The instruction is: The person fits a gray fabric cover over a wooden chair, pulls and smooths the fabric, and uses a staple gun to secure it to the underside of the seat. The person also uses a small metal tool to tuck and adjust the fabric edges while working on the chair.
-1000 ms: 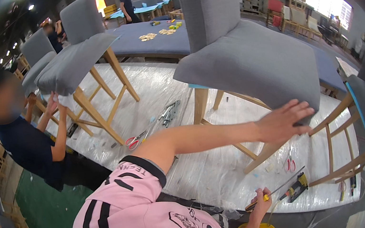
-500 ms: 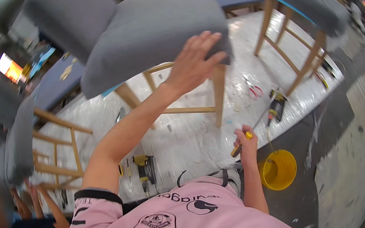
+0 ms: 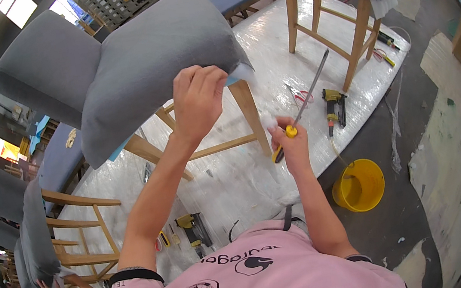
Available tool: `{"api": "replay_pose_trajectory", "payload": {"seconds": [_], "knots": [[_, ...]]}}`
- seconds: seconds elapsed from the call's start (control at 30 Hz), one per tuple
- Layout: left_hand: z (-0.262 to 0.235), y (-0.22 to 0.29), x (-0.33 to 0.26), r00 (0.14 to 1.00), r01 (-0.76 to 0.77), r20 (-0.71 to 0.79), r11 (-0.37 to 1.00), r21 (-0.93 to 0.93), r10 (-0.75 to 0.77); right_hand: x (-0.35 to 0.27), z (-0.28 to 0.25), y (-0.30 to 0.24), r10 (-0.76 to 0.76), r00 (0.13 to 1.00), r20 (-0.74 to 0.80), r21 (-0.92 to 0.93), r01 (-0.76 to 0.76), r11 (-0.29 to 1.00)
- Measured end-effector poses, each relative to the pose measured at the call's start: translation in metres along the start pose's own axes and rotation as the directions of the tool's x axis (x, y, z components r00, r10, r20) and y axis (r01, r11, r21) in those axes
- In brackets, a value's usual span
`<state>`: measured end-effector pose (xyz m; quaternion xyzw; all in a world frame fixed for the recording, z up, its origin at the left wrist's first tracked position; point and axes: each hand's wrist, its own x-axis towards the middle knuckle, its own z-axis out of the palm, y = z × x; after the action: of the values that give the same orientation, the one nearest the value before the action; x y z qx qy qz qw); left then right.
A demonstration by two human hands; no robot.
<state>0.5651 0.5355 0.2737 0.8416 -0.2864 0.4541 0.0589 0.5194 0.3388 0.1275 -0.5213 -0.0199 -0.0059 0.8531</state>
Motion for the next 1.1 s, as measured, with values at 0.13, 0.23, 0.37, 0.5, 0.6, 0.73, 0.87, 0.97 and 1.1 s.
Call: {"api": "replay_pose_trajectory", "payload": {"seconds": [0.13, 0.23, 0.37, 0.5, 0.6, 0.73, 0.87, 0.97, 1.1], "knots": [[-0.014, 0.016, 0.020, 0.965, 0.239, 0.123, 0.970, -0.042, -0.233, 0.022, 0.039, -0.029, -0.112, 0.993, -0.045, 0.097, 0.116, 0.989], [-0.017, 0.017, 0.025, 0.922, 0.373, 0.191, 0.906, -0.202, -0.337, 0.041, 0.069, -0.044, -0.157, 0.987, -0.030, 0.137, 0.160, 0.978], [-0.020, 0.013, 0.031, 0.855, 0.502, 0.282, 0.830, -0.243, -0.435, 0.058, 0.090, -0.050, -0.224, 0.973, 0.062, 0.085, 0.218, 0.972], [-0.018, 0.012, 0.033, 0.812, 0.583, 0.296, 0.727, -0.362, -0.504, 0.065, 0.097, -0.053, -0.239, 0.970, 0.044, 0.009, 0.238, 0.971], [-0.019, 0.015, 0.036, 0.767, 0.641, 0.315, 0.633, -0.435, -0.560, 0.069, 0.099, -0.053, -0.289, 0.957, 0.004, -0.059, 0.288, 0.956], [-0.017, 0.011, 0.032, 0.777, 0.618, 0.302, 0.576, -0.535, -0.552, 0.077, 0.102, -0.053, -0.285, 0.959, -0.014, -0.053, 0.284, 0.957], [-0.011, 0.005, 0.020, 0.922, 0.387, 0.194, 0.810, -0.440, -0.335, 0.084, 0.102, -0.054, -0.227, 0.973, -0.038, -0.046, 0.225, 0.973], [-0.007, 0.000, 0.017, 0.963, 0.254, 0.173, 0.910, -0.327, -0.207, 0.089, 0.097, -0.044, -0.223, 0.974, -0.041, -0.109, 0.217, 0.970], [-0.014, 0.010, 0.028, 0.917, 0.396, 0.200, 0.846, -0.358, -0.344, 0.066, 0.073, -0.029, -0.303, 0.950, -0.067, -0.230, 0.281, 0.932]]}}
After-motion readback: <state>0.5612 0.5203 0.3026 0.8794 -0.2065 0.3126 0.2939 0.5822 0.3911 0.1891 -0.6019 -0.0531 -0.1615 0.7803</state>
